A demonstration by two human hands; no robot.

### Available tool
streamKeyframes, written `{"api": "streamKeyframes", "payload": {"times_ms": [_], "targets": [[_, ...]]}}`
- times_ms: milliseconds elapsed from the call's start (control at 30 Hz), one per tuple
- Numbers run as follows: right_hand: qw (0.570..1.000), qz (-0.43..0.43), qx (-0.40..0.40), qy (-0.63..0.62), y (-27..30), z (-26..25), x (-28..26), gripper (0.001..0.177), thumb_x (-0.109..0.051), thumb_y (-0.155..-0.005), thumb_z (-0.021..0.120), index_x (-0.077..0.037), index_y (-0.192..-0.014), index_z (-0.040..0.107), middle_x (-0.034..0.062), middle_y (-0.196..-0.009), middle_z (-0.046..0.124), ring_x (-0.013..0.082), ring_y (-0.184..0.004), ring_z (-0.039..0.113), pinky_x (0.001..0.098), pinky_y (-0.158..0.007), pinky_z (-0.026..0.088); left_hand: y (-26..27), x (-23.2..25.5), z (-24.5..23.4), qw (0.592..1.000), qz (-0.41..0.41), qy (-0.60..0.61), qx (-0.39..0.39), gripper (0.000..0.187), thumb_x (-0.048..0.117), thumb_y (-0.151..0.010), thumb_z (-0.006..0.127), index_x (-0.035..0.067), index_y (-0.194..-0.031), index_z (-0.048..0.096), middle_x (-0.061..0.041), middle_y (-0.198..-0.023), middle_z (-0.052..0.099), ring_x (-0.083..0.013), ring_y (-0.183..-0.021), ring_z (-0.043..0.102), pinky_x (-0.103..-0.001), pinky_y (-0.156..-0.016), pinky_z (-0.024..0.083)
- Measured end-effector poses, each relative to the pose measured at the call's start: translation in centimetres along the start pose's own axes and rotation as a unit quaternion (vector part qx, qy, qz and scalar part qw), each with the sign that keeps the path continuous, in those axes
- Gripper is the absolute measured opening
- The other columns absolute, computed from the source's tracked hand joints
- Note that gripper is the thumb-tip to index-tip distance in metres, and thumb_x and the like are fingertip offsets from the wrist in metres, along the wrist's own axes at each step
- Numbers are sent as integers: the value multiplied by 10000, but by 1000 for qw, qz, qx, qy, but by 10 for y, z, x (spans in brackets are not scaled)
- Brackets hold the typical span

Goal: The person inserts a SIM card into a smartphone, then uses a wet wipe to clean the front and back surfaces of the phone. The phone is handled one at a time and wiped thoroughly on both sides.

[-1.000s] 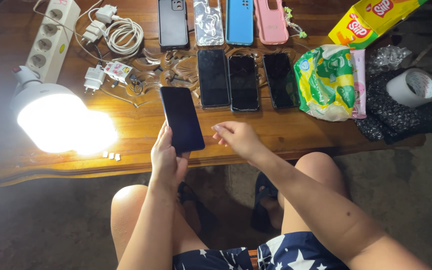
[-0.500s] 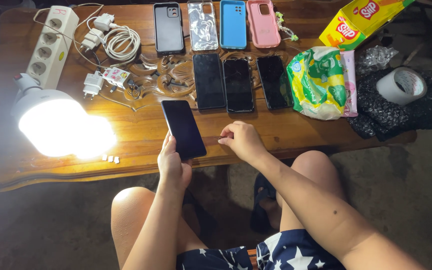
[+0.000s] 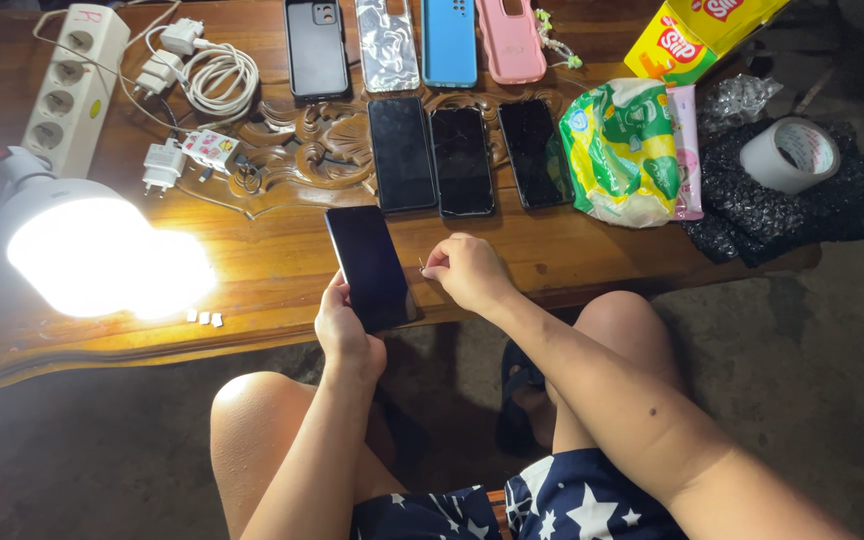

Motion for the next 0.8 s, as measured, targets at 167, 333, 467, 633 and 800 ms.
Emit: {"api": "streamKeyframes", "payload": {"times_ms": [167,333,467,633,800], "targets": [[999,-27,14,-37,1,-1,-1,153,-213,-817,810,-98,-908,767,36,-923,719,186,-830,723,341,-761,569,7,3,7,1000,-12,-3,22,496,151,-991,319,53,-1377,615,-79,-1131,698,-169,-1020,664,-355,-918,556],[998,-52,19,-18,5,-4,-8,117,-209,-833,800,-114,-900,783,32,-898,717,192,-821,716,348,-745,566,12,6,11,999,-9,-4,30,489,155,-996,324,56,-1369,625,-89,-1172,708,-183,-1054,675,-356,-921,565],[998,-58,20,17,5,-5,-13,102,-201,-843,791,-107,-879,774,33,-916,716,228,-844,702,386,-756,551,11,5,11,999,-18,2,46,477,158,-998,331,66,-1360,628,-84,-1171,705,-187,-1044,675,-362,-906,564],[998,-48,2,31,3,-2,-13,80,-180,-866,769,-102,-881,757,22,-948,711,233,-876,702,395,-774,550,9,4,12,999,-9,1,41,467,159,-1003,325,52,-1333,637,-90,-1169,709,-190,-1058,676,-350,-926,557],[999,-30,-9,-16,0,-5,-9,176,-186,-803,811,-105,-948,752,39,-890,708,210,-813,711,357,-741,564,10,6,17,1000,6,3,24,459,156,-1005,316,35,-1320,627,-103,-1173,706,-198,-1059,678,-347,-930,559]]}}
Point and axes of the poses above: each hand's wrist, its own y-axis away from the middle knuckle, its own z-axis out of the palm, x = y × z, the point moved 6 cm from there along -y, towards the middle knuckle
